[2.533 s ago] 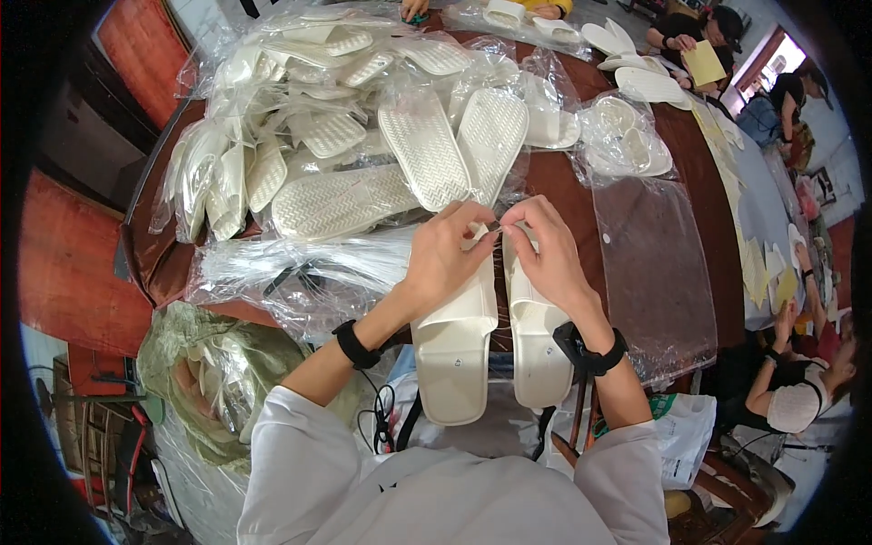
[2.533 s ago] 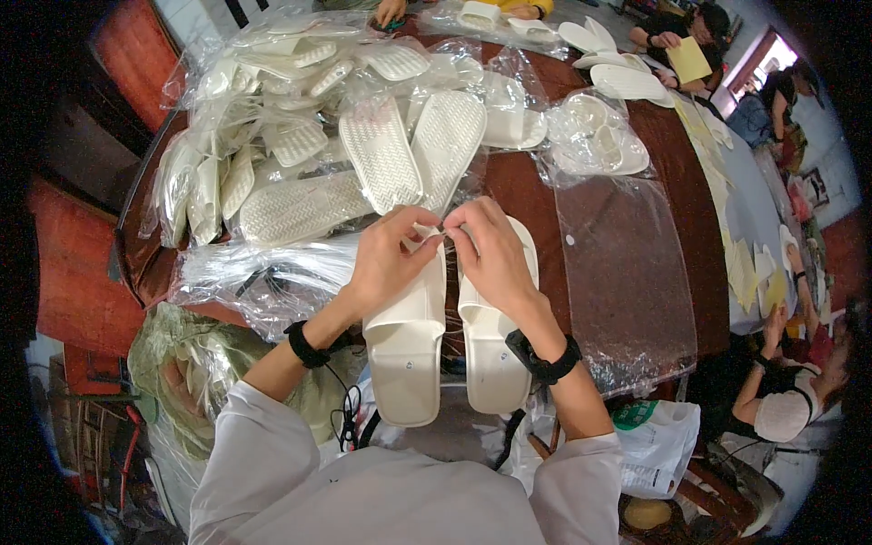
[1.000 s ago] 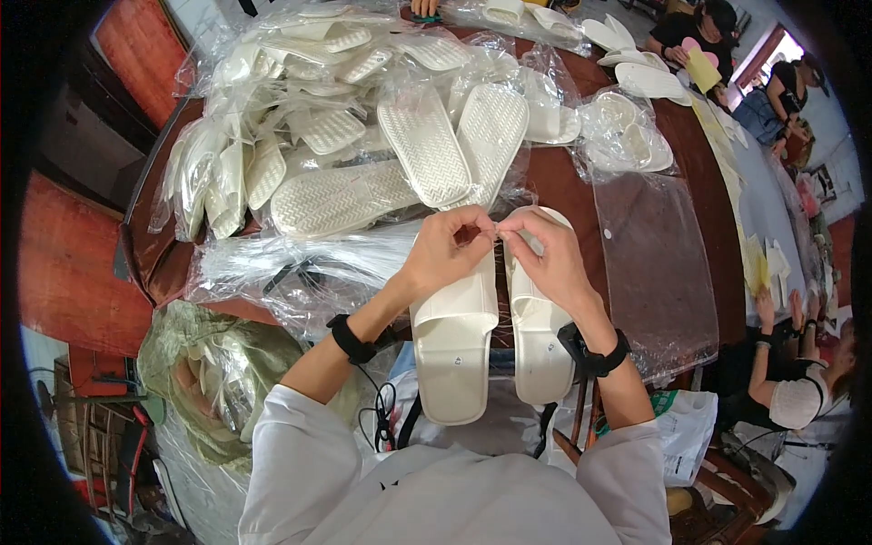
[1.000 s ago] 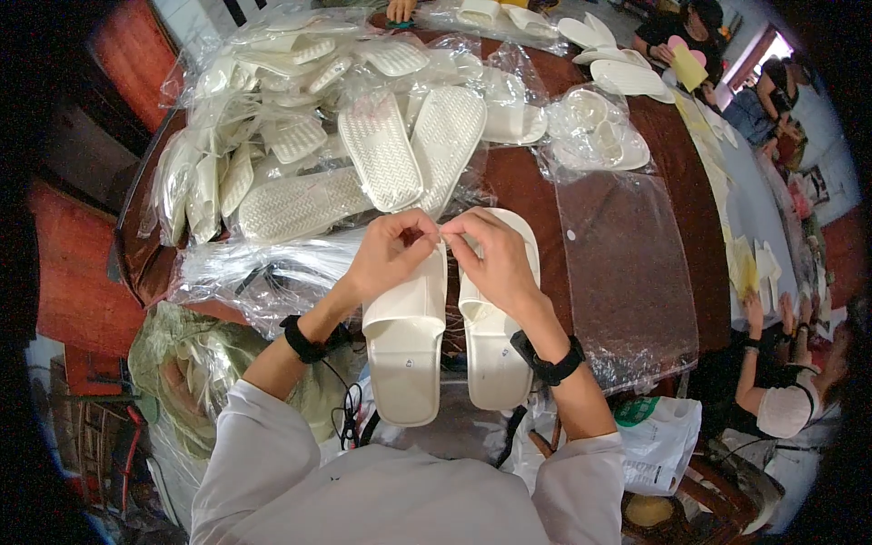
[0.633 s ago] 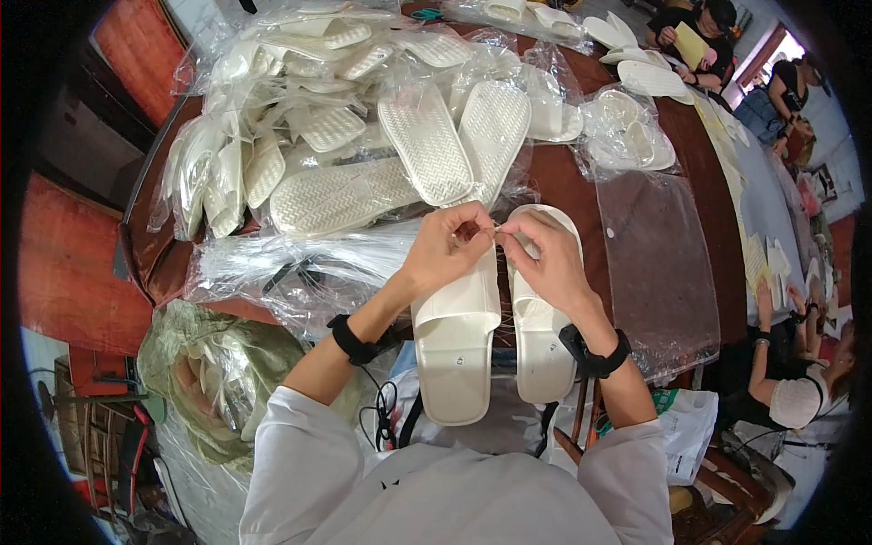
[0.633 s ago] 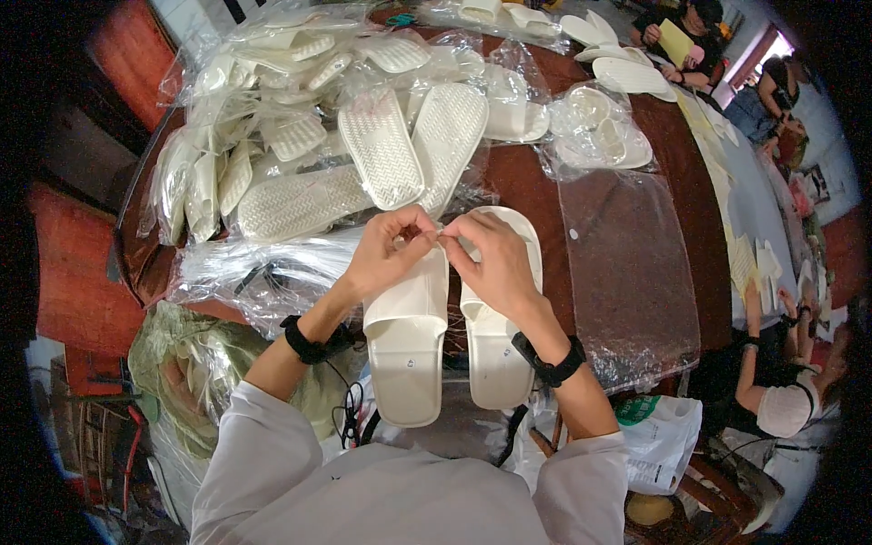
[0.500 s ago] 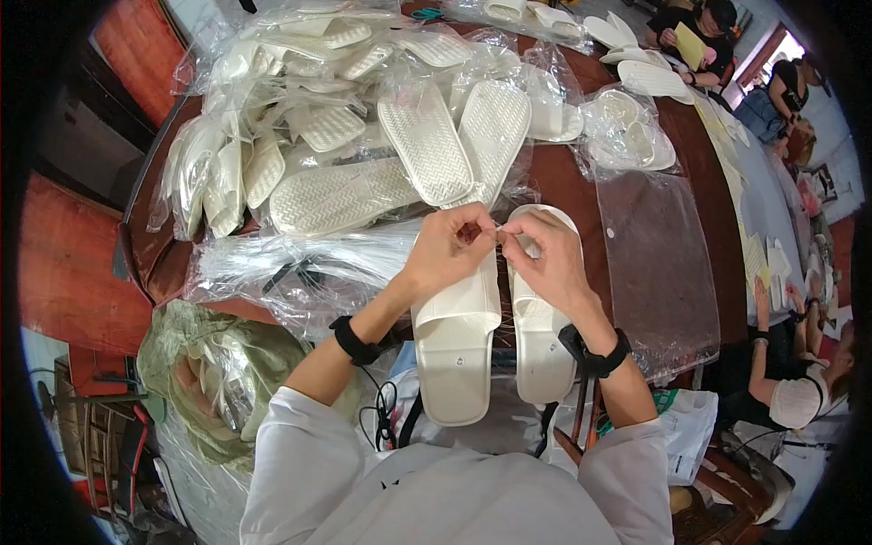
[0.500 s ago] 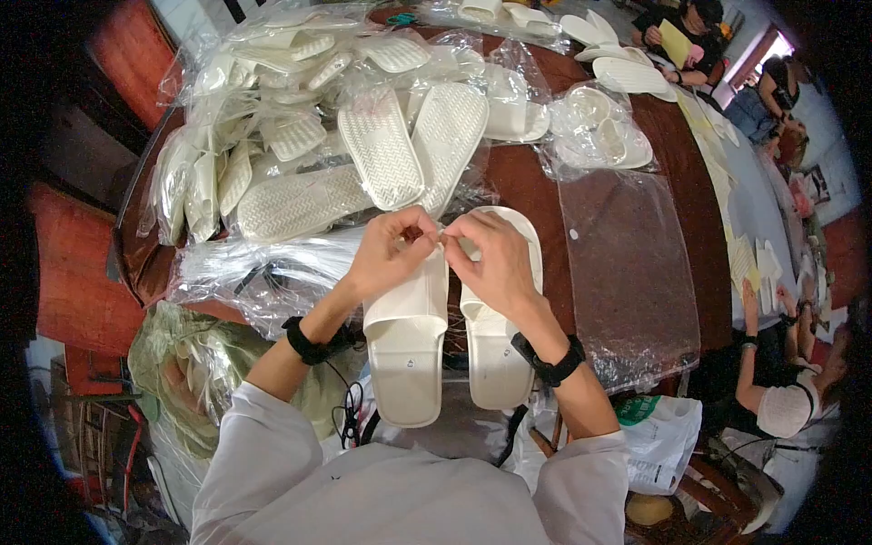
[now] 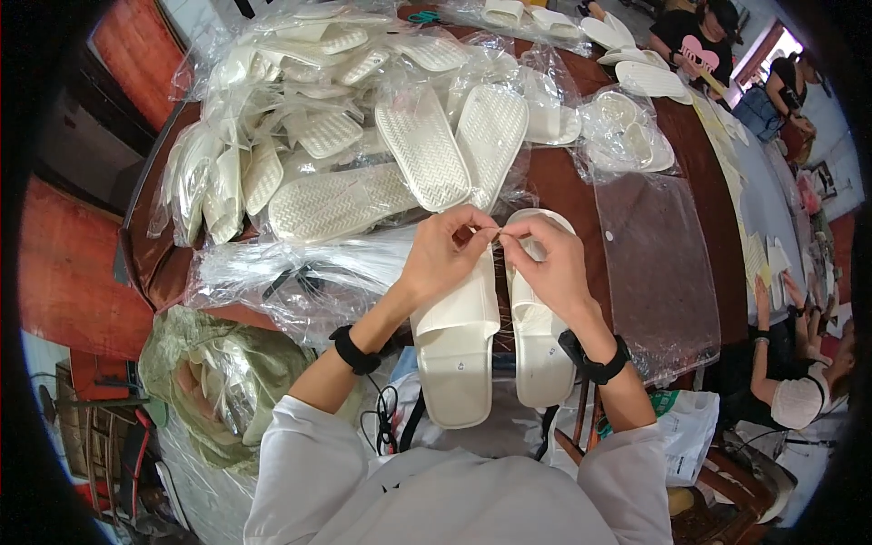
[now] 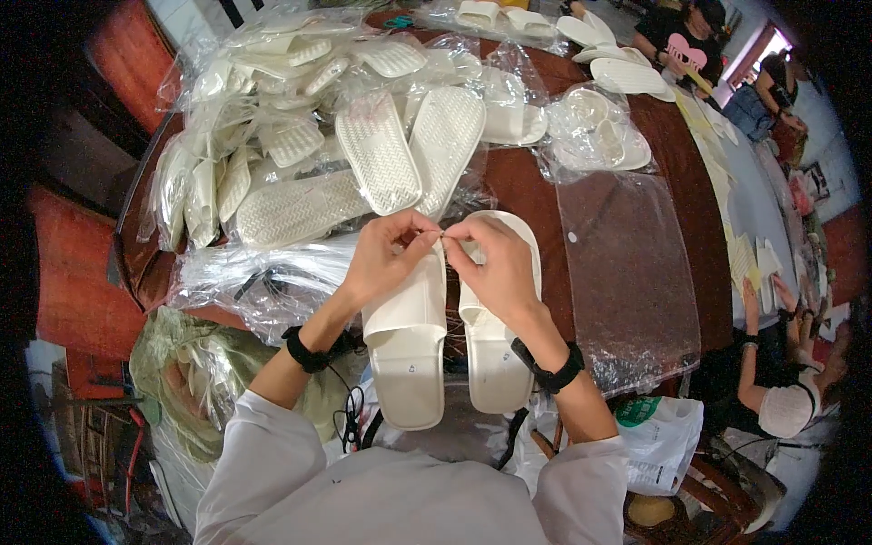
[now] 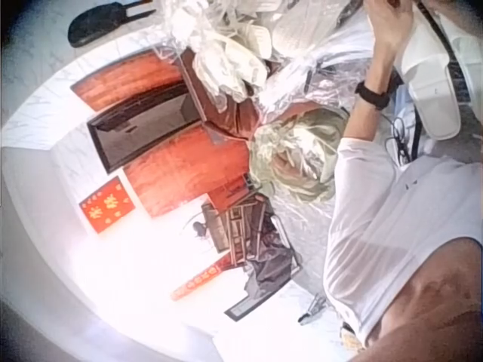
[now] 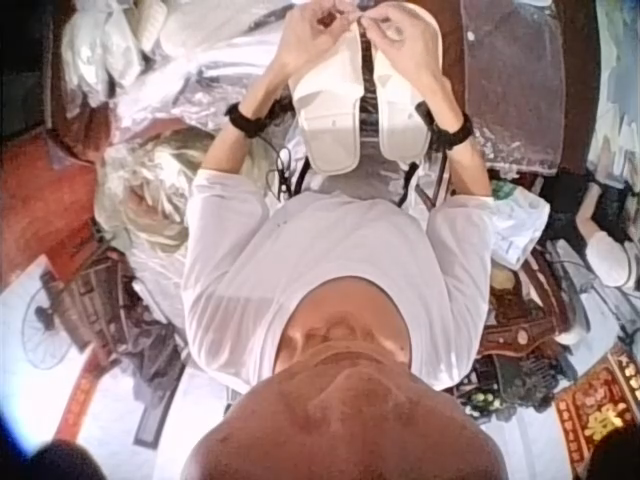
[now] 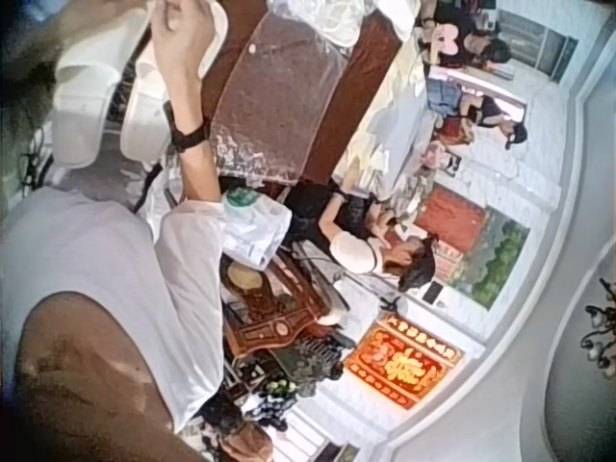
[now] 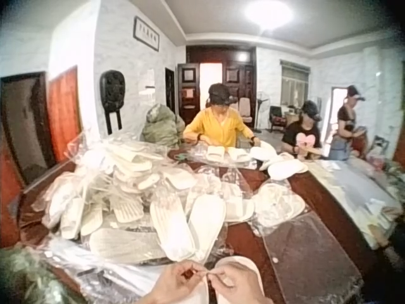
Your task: Inspecting and packaging pairs of white slippers into plastic bags.
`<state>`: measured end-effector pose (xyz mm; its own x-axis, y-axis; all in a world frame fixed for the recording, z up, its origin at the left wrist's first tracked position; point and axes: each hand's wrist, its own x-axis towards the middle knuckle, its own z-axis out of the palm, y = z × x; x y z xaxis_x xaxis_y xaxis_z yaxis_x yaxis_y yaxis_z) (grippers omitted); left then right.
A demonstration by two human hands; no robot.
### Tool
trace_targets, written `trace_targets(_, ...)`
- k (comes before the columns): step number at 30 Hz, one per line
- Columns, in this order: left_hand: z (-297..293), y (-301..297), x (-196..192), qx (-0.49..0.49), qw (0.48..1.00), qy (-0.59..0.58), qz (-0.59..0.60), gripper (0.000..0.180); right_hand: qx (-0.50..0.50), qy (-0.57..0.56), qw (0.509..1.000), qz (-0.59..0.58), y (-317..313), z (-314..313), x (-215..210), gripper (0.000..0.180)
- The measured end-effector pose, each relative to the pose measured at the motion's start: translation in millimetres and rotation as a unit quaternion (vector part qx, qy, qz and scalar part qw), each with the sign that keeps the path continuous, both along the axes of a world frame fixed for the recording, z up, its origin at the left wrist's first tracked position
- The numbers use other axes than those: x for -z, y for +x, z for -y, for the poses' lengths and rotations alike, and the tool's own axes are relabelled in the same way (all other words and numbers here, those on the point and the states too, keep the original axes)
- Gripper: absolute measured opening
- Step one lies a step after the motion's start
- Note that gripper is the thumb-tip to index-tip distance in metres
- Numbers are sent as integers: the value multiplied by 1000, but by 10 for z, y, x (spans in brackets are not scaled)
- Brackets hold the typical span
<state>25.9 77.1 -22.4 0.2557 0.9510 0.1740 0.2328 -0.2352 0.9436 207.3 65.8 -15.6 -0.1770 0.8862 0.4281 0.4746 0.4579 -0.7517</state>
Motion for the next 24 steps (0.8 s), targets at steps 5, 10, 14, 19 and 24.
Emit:
trace_targets(5,24,23,-43,-12,999,9,-47,8,-18,-15,999,-45,15,-13,-12,13)
trace_targets(10,47,42,-102,-18,997,35,-67,9,-8,3,1000,-19,-6,-12,-20,13)
trace_targets(14,57,45,-88,-17,997,49,-58,9,7,5,1000,-15,-30,-11,-12,12)
trace_targets(19,72,46,-116,-15,997,53,-52,7,8,1,1000,-20,-43,-19,-3,12)
trace_targets(24,43,34,-75,-15,997,43,-56,7,17,34,999,-4,-52,-25,-16,12)
